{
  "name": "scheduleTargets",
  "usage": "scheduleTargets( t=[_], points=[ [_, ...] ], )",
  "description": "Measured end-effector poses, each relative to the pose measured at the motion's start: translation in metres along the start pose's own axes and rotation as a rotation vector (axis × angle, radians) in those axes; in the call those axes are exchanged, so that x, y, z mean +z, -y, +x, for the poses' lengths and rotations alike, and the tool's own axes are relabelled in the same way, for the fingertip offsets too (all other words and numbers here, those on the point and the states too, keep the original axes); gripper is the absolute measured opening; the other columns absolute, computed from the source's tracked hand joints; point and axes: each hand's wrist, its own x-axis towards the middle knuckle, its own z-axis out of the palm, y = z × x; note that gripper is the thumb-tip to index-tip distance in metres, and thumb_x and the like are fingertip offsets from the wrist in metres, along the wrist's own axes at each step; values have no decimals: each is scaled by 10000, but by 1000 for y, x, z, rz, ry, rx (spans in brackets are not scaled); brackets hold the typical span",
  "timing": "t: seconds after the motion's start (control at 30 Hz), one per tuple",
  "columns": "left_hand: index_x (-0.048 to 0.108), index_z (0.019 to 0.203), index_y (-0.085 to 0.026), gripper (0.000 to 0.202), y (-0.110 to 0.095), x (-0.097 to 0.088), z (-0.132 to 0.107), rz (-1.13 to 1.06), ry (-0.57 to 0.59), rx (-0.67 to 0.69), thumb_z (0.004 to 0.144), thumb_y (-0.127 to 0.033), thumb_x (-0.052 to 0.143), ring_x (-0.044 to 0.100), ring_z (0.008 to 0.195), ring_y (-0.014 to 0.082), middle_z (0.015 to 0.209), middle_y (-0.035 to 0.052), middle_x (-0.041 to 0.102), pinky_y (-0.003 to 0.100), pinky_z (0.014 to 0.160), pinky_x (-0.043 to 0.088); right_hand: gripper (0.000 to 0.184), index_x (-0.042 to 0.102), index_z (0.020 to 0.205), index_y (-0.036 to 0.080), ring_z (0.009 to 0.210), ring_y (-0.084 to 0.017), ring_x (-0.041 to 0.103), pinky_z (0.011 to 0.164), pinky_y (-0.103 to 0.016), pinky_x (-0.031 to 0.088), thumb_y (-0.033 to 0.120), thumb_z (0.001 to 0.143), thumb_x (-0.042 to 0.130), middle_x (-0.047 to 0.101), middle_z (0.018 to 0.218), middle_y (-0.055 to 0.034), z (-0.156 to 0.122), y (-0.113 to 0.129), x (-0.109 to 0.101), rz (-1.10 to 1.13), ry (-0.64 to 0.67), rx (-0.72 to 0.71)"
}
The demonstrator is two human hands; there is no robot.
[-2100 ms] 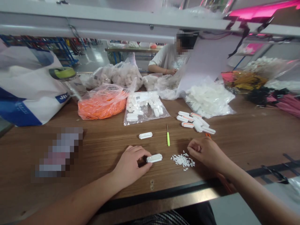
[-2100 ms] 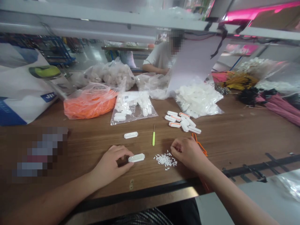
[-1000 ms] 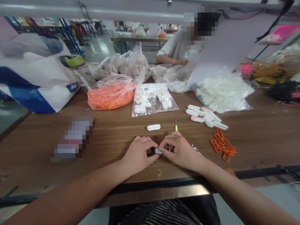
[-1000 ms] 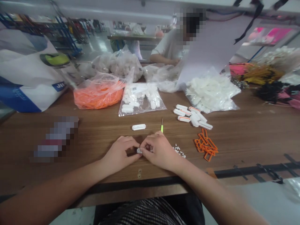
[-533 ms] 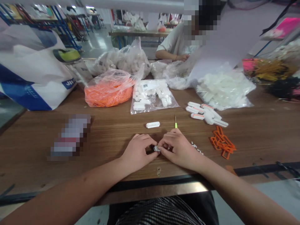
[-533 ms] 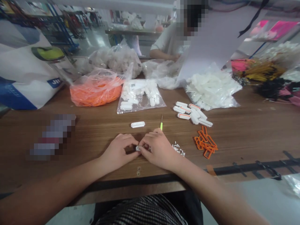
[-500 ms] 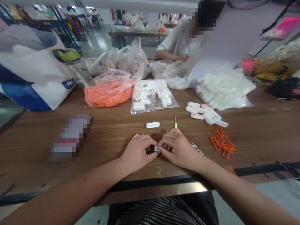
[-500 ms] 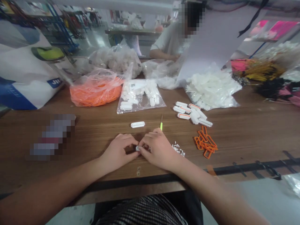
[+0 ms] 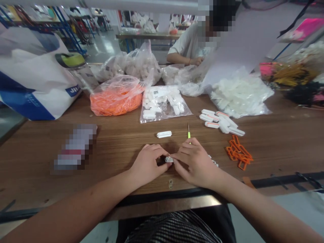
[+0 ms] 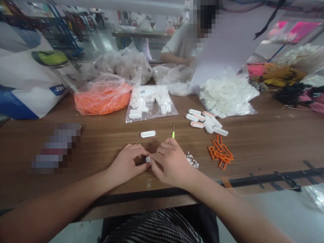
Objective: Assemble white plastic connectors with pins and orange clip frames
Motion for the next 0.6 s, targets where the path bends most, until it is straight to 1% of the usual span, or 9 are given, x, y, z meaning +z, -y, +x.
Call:
scheduleTargets(
  t=[0.1,0.17,0.27,0.3,0.37,0.43,0.5,0.53,0.6],
  points=[
    [683,848,-216,90,1,0,0,-3,-1,14,764,-229,714,600,749,169,763,-24,658,351,784,387,216,700,800,192,639,-161,509,772,-359,342,193,867,495,621,630,-9,0,-3,2,7,-3,-19],
    [681,847,-211,109,1,0,0,0,0,15,746,-199,719,596,744,168,762,-24,653,344,774,386,256,690,745,183,646,-171,502,765,-370,339,206,888,478,618,632,-25,0,-1,7,-81,7,-70],
    [682,835,-211,90,3,0,1,2,5,11,753,-187,708,593,744,170,763,-18,652,338,761,384,306,672,690,167,655,-180,491,762,-380,329,173,906,455,617,636,-47,-1,7,14,-223,15,-164],
    [683,839,-213,87,3,0,1,2,9,12,758,-191,705,592,744,171,769,-17,655,336,757,384,302,671,683,165,662,-183,495,763,-381,326,164,902,462,619,637,-50,-1,9,13,-241,19,-171],
    [685,845,-219,76,4,0,1,7,14,15,771,-208,698,591,743,168,774,-17,658,334,757,384,282,675,682,170,671,-185,511,758,-375,327,169,892,487,626,636,-46,-1,8,6,-204,31,-102],
    [687,849,-227,68,4,-1,1,18,12,15,782,-228,692,591,734,163,770,-21,659,335,760,382,264,687,696,185,673,-177,536,740,-359,334,191,890,508,646,645,-32,-5,-4,-8,-104,37,61],
    [686,841,-229,59,4,-1,1,27,2,12,784,-241,692,591,722,158,758,-25,656,335,764,382,238,713,738,205,691,-168,571,743,-341,345,194,885,526,682,692,-20,-15,-25,-27,-34,32,209],
    [685,839,-228,60,4,0,1,27,0,12,782,-243,694,591,718,156,758,-25,655,335,764,382,230,715,722,211,690,-169,582,741,-336,349,195,871,541,684,682,-14,-22,-37,-35,-26,45,248],
    [682,843,-227,68,5,0,1,24,-2,13,780,-249,698,591,715,154,760,-26,654,335,763,383,206,718,709,219,661,-164,589,727,-323,370,202,845,564,689,674,-2,-36,-61,-47,18,159,336]
  ],
)
